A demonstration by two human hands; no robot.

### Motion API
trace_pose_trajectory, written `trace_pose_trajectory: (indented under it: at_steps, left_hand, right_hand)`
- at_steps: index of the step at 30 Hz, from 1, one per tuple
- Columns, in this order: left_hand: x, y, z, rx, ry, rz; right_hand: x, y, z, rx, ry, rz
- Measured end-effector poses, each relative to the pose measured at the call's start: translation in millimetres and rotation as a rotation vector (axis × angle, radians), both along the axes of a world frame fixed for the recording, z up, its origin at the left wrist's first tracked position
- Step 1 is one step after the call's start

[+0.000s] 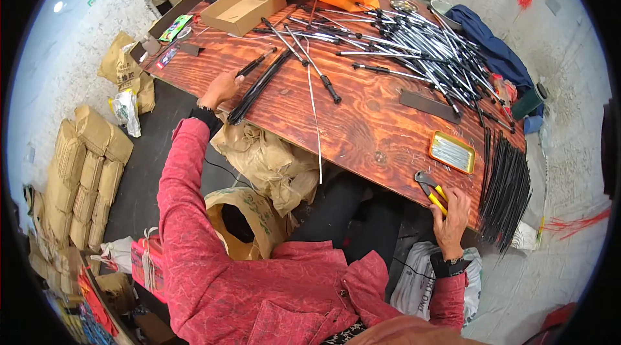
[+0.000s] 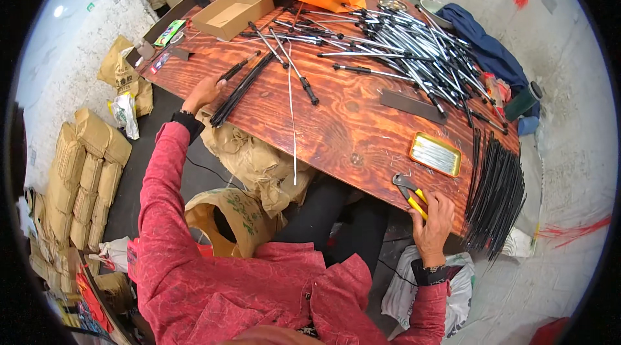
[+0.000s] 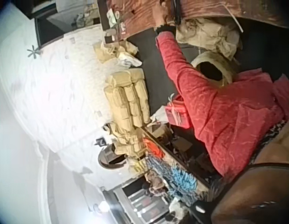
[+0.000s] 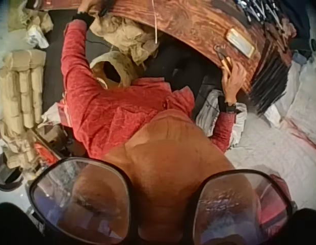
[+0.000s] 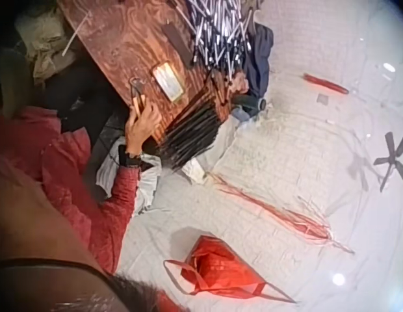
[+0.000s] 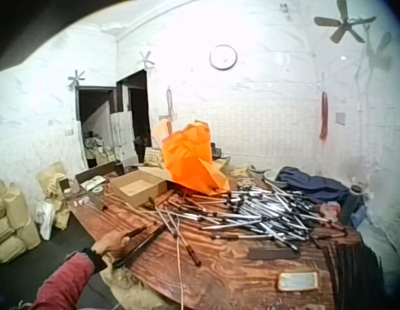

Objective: Cutting black wires to length and bundling them together at a production workstation.

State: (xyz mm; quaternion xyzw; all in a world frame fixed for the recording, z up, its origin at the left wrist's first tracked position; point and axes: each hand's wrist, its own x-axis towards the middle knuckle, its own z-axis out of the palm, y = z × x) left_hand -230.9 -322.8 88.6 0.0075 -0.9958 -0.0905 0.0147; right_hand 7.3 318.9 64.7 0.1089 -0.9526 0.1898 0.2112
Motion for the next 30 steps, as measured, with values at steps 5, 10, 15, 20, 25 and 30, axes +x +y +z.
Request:
trace_pose_trajectory:
  at_steps: [5,10,15,20,25,30]
  left_hand:
    - [-44.0,37.1,-24.2,0.093,0.002,-0.115]
    - [-24.1,-22.8,-16.6,-0.048,0.035,-0.502]
    - [47.1,86.2,54.0,0.202,-0.149,-0.409]
    - [118.4,165.3,79.7,0.374,-0.222,-0.522]
    - [147.3,247.5,79.3,0.480,-0.351,-0.729]
    - [158.4,294.6,66.2,0.489,-0.391,-0.774]
  right_hand:
    - [-3.8,4.9,4.9,-0.031,0.010,-0.035]
    - [-20.6,3.8,10.4,-0.090,0.020,-0.025]
    - [-5.4,33.2,6.9,-0.188,0.052,-0.049]
    - [3.7,106.3,16.4,-0.234,0.235,-0.380]
    - [20.5,237.4,-9.7,-0.095,0.308,-0.804]
    - [7.7,257.2,-4.2,-0.281,-0.324,-1.084]
